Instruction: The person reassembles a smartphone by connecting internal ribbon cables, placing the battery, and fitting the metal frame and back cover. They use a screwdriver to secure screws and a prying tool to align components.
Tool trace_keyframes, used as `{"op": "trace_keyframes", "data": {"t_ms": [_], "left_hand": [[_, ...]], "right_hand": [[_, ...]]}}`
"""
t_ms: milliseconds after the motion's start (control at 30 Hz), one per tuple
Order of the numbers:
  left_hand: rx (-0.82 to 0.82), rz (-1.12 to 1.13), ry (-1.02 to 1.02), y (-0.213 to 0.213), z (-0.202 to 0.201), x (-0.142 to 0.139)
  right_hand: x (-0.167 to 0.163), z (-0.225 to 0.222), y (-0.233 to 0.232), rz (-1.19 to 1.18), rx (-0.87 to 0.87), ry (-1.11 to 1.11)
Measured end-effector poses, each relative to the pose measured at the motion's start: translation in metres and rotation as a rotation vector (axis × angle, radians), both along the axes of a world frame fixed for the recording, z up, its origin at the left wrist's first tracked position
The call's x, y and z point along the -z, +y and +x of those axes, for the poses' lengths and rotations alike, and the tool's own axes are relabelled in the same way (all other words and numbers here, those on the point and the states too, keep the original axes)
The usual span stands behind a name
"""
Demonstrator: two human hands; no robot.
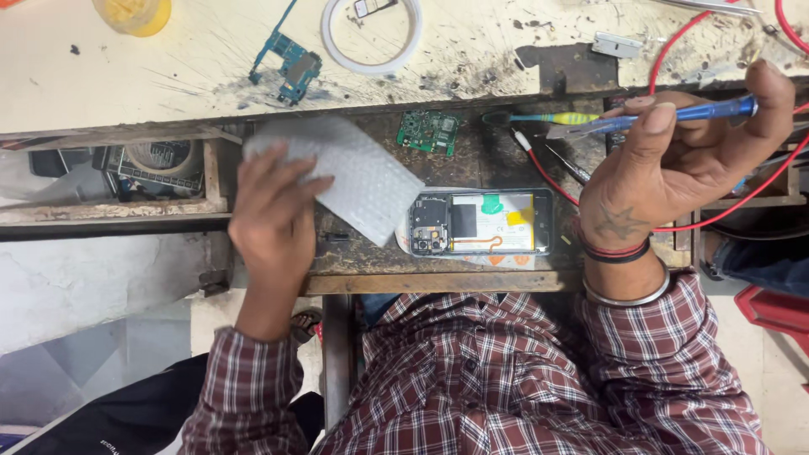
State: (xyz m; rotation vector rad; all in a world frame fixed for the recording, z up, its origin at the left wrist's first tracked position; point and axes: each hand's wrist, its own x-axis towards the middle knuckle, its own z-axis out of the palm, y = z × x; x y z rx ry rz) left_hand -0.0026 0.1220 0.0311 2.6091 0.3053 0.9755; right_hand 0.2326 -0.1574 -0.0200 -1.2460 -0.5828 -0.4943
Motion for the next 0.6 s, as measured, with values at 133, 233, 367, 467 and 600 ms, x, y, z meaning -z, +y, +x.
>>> {"op": "trace_keyframes", "data": {"t_ms": [133,233,367,467,600], "left_hand": [[-0.093,-0.15,0.145,0.018,0.015,0.007],[-0.082,-0.064,0.26,0.022,0.02,0.007],[-0.026,-0.185,0.375,0.019,0.02,0.007],[-0.014,-0.19,0.424,0.014,0.019,0.009],[-0.013,-0.187,0.531,0.017,0.023,0.009]], "right_hand": [[-0.002,-0.002,0.001,-0.065,-0.008,0.004],[-0.004,-0.012,0.0,-0.122,-0.074,0.033],[-0.013,-0.02,0.0,-0.269,-0.112,0.013],[-0.021,-0.024,0.004,-0.32,-0.165,0.03],[-0.03,-0.032,0.014,-0.311,-0.376,0.059]]}}
